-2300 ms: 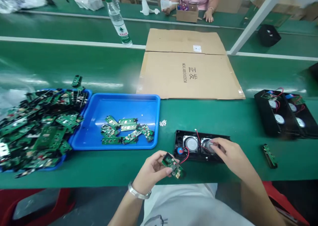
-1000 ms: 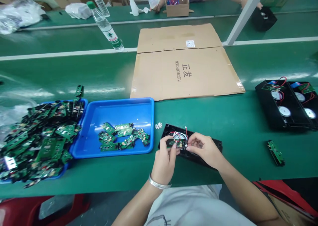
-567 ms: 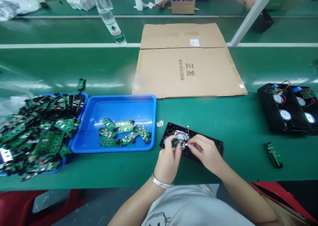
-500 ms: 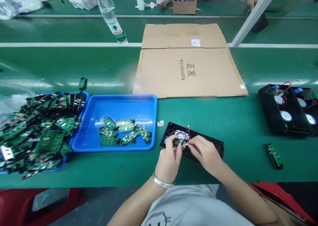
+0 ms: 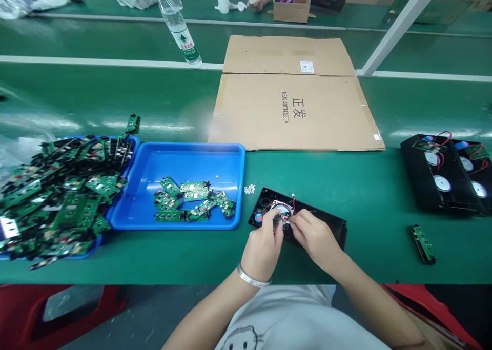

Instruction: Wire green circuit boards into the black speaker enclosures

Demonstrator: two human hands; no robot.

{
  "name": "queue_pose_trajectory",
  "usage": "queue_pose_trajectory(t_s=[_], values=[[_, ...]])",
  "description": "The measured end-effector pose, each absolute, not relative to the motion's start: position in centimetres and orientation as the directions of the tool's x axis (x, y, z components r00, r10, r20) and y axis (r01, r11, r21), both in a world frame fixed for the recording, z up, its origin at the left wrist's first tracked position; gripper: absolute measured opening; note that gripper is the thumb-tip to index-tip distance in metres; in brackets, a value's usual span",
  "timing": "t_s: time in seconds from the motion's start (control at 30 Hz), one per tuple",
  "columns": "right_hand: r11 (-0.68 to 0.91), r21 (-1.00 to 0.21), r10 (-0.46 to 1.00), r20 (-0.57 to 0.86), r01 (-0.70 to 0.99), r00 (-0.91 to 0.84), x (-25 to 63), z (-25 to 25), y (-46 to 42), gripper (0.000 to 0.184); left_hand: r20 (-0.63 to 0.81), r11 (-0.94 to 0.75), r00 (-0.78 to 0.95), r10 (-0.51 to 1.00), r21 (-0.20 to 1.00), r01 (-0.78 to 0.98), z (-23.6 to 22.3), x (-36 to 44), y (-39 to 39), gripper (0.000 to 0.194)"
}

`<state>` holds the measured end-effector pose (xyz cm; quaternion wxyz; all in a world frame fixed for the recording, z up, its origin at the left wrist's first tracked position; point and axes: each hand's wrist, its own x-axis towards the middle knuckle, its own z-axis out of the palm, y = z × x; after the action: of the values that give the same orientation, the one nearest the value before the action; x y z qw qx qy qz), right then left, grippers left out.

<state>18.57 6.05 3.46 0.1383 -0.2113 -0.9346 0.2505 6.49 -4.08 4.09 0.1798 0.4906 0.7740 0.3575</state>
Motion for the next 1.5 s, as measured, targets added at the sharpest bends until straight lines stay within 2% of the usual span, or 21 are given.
queue_pose_trajectory(t_s=[0.2, 0.4, 0.6, 0.7, 0.83, 0.93, 1.03, 1.3, 1.5], values=[[0.797, -0.494, 0.47, 0.145, 0.348, -0.871, 18.6, 3.7, 5.9, 0.029, 0.086, 0.258, -0.404, 0.911, 0.645, 0.719, 4.0, 6.4, -4.1, 0.025], [0.803, -0.461, 0.487, 0.141, 0.378, -0.862, 18.7, 3.4, 5.9, 0.029, 0.066, 0.256, -0.42, 0.905, 0.703, 0.663, 3.8, 6.6, -4.2, 0.025], [0.823, -0.391, 0.511, 0.189, 0.413, -0.839, 18.6, 3.3, 5.4, 0.033, 0.15, 0.219, -0.383, 0.912, 0.61, 0.761, 3.9, 7.2, -4.1, 0.021], [0.838, -0.349, 0.507, 0.212, 0.42, -0.836, 18.7, 3.4, 5.2, 0.036, 0.131, 0.216, -0.368, 0.92, 0.615, 0.758, 4.0, 7.3, -4.2, 0.022], [0.818, -0.432, 0.497, 0.194, 0.381, -0.846, 19.1, 3.5, 5.5, 0.032, 0.089, 0.184, -0.314, 0.945, 0.647, 0.74, 4.2, 6.4, -4.2, 0.025], [0.792, -0.493, 0.501, 0.188, 0.36, -0.845, 19.1, 3.6, 6.0, 0.027, 0.111, 0.085, -0.203, 0.973, 0.647, 0.758, 4.2, 5.6, -4.3, 0.027], [0.814, -0.47, 0.46, 0.165, 0.341, -0.872, 19.0, 3.7, 6.3, 0.029, 0.124, 0.03, -0.145, 0.982, 0.65, 0.759, 4.2, 5.1, -4.3, 0.03], [0.829, -0.444, 0.446, 0.16, 0.339, -0.881, 18.8, 3.9, 6.4, 0.031, 0.2, -0.002, -0.176, 0.964, 0.665, 0.747, 4.2, 5.6, -4.3, 0.026], [0.837, -0.471, 0.4, 0.18, 0.279, -0.899, 18.3, 4.0, 6.6, 0.032, 0.163, 0.028, -0.199, 0.966, 0.703, 0.711, 4.0, 5.5, -4.4, 0.027]])
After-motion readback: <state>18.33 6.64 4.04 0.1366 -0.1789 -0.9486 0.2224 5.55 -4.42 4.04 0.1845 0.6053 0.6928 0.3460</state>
